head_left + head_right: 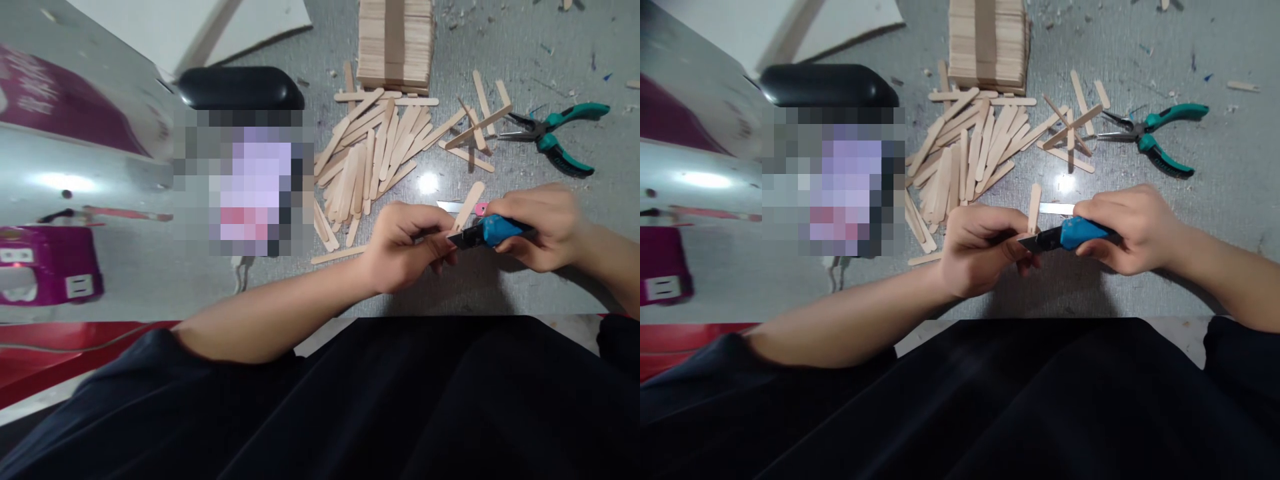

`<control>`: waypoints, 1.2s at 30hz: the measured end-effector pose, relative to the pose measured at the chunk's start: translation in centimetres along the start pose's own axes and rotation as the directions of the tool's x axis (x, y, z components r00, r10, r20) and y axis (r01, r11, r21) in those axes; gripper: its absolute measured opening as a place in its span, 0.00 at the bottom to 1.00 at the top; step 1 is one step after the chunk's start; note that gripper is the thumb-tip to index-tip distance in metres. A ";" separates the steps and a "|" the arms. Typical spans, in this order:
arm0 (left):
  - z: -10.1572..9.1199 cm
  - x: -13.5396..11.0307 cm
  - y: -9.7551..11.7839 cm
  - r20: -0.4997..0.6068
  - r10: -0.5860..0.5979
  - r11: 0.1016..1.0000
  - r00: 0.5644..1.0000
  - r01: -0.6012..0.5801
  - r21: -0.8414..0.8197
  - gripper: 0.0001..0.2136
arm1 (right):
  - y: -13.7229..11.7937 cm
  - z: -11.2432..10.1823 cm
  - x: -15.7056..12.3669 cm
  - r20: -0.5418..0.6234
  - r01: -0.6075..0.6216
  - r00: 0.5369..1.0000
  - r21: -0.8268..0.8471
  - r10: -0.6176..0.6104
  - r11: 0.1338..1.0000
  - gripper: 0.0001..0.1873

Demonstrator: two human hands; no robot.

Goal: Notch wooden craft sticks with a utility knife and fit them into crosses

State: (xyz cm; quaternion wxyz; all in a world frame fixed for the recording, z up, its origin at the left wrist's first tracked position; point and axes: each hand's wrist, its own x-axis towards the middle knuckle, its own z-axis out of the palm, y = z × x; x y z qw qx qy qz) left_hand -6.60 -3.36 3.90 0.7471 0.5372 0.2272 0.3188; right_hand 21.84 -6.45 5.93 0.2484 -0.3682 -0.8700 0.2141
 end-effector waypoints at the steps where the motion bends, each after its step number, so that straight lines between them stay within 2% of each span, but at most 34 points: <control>1: 0.1 0.1 0.1 0.001 -0.003 1.000 1.000 0.003 0.004 0.19 | 0.1 0.0 0.0 0.005 0.004 1.000 0.026 -0.004 1.000 0.21; 5: 0.2 0.4 0.6 0.019 -0.049 0.999 0.999 0.048 0.017 0.25 | 0.4 0.0 0.0 -0.003 0.039 0.999 0.032 -0.039 0.999 0.21; 11: 0.2 0.6 1.2 0.056 -0.089 0.995 0.994 0.090 -0.029 0.26 | -0.1 0.1 -0.1 0.021 0.049 0.999 -0.051 -0.048 0.997 0.22; 15: 0.3 0.6 1.4 0.052 -0.137 0.985 0.989 0.142 -0.102 0.26 | -0.4 0.4 -0.2 -0.022 0.028 0.999 0.032 -0.028 0.999 0.22; 19: 0.3 0.8 1.2 0.024 -0.157 0.969 0.987 0.158 -0.192 0.25 | -0.5 0.7 -0.2 -0.016 -0.021 1.000 0.135 0.023 0.991 0.24; 23: 0.3 1.0 0.9 0.011 -0.170 0.948 0.985 0.166 -0.272 0.22 | -0.5 0.9 -0.3 -0.031 -0.054 0.998 0.162 0.060 0.985 0.24; 36: -0.2 1.0 0.5 0.128 -0.093 0.869 0.987 0.143 -0.474 0.14 | -0.7 0.9 -0.2 -0.039 -0.036 0.998 0.163 0.043 0.986 0.22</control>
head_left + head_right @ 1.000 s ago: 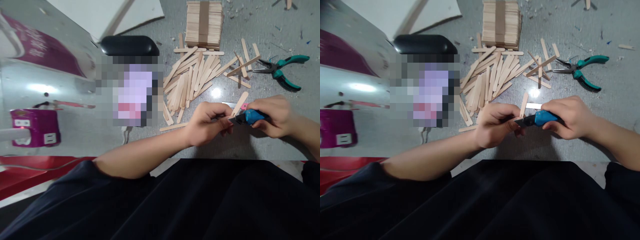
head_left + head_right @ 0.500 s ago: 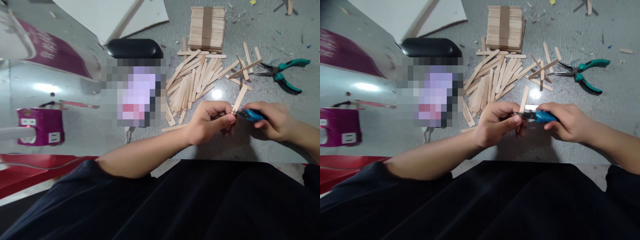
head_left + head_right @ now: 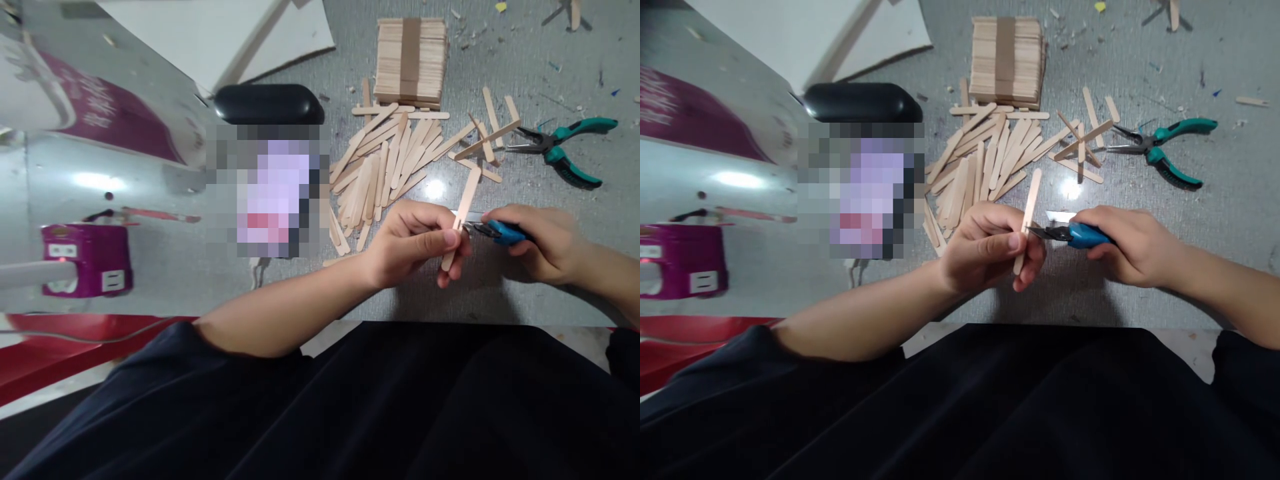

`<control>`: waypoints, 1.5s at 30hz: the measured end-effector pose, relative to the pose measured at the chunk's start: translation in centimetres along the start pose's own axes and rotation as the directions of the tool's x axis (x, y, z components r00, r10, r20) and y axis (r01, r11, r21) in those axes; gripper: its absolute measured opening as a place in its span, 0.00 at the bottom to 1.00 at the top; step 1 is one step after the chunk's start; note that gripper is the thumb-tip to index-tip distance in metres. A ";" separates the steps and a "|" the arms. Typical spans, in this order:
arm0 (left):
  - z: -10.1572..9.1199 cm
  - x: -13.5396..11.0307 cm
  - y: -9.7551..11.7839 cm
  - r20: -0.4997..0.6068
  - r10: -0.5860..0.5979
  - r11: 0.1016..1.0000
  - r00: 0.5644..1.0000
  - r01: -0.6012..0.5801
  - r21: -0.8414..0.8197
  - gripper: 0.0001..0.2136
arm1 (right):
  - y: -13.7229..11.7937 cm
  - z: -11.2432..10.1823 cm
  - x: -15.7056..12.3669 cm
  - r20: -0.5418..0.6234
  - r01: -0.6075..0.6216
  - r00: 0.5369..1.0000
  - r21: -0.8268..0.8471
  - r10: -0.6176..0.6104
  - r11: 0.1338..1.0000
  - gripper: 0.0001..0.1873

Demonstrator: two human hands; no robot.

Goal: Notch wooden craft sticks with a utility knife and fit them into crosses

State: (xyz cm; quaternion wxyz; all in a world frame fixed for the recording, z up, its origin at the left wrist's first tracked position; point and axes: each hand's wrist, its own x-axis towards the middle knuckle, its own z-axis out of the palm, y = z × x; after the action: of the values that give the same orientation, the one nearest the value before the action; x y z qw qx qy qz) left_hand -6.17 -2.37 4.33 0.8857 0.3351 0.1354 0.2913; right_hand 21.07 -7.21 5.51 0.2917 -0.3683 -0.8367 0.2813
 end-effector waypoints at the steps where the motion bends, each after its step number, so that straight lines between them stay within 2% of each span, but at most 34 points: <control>1: 0.0 0.0 0.1 0.003 -0.004 1.000 1.000 0.004 -0.006 0.14 | 0.0 0.0 0.0 -0.002 0.000 1.000 0.006 0.000 1.000 0.22; 7: 0.4 -0.3 0.6 0.017 -0.009 1.000 1.000 0.010 -0.026 0.14 | -0.3 -0.1 0.2 0.013 -0.083 0.997 0.075 0.082 0.994 0.23; 10: 0.6 -0.6 0.8 0.008 -0.008 1.000 1.000 0.008 -0.008 0.15 | -0.5 -0.3 0.3 -0.020 -0.125 0.992 0.108 0.128 0.986 0.23; 16: 0.3 -0.4 0.0 -0.086 0.077 0.992 0.993 -0.068 0.110 0.15 | -0.5 -0.3 0.2 -0.026 -0.036 0.999 0.071 0.038 0.997 0.21; 20: 0.4 -0.3 -0.1 -0.097 0.064 0.992 0.993 -0.053 0.114 0.16 | -0.3 -0.1 0.2 -0.016 0.012 1.000 0.041 -0.012 0.999 0.21; 25: 0.5 -0.3 0.1 -0.091 0.054 0.994 0.994 -0.045 0.097 0.15 | -0.1 -0.1 0.2 -0.006 -0.007 1.000 0.061 0.008 0.998 0.20; 36: -0.1 0.0 0.0 -0.016 0.028 0.998 0.999 -0.027 0.052 0.17 | -0.3 -0.1 0.1 0.021 -0.073 0.997 0.099 0.072 0.992 0.19; 41: -0.2 -0.2 -0.3 0.042 0.060 0.987 0.997 -0.066 0.147 0.20 | -0.6 0.0 0.0 0.079 -0.150 0.987 0.147 0.139 0.978 0.22; 45: 0.4 -0.4 -0.1 0.107 0.056 0.981 0.993 -0.074 0.181 0.24 | -0.8 0.1 0.0 0.117 -0.163 0.983 0.165 0.145 0.973 0.24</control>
State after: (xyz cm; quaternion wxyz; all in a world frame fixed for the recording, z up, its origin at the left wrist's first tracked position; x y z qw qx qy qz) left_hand -6.25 -2.84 4.54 0.8464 0.4346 0.1058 0.2890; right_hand 20.59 -7.69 6.00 0.2559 -0.3900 -0.7920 0.3939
